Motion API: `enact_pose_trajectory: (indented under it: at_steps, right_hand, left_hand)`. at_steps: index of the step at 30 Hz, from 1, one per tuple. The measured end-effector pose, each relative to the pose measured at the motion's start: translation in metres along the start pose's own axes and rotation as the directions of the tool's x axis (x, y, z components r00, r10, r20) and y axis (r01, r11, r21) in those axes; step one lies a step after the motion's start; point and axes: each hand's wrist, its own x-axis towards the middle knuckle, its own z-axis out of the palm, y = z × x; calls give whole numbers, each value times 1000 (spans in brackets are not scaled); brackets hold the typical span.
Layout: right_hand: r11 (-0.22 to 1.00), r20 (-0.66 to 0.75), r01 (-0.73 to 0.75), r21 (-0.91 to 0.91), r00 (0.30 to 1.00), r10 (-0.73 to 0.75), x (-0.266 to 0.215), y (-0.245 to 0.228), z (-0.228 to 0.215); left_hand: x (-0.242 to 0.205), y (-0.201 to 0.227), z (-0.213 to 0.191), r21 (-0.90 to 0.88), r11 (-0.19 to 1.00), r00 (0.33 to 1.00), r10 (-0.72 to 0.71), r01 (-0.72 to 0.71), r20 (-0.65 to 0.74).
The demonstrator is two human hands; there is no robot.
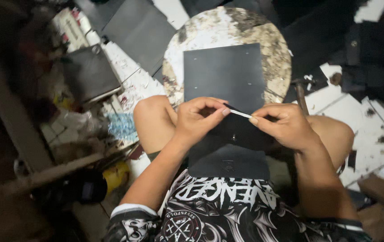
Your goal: The person cuts a piece of black leather with scissors, then inserts a white strip into a slot on the leather piece. They use a hammer to press the strip into place, then fold the leather to form a wallet and press the edges to secure the shape.
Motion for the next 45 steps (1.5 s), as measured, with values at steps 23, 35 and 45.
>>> enact_pose_trajectory:
  at_steps: [23, 35, 45]
  right_hand:
    - [939, 144, -67, -336, 982, 122, 14, 4, -5]
    - [950, 75, -69, -306, 992, 97, 13, 60, -29]
    - [912, 84, -76, -403, 989, 119, 18, 16, 3]
  left_hand:
    - [-15, -14, 4, 93, 996, 984, 19, -2, -175]
    - [-4, -30, 7, 71, 995, 979, 86, -75, -184]
    - [-13, -32, -6, 114, 991, 987, 82, -67, -136]
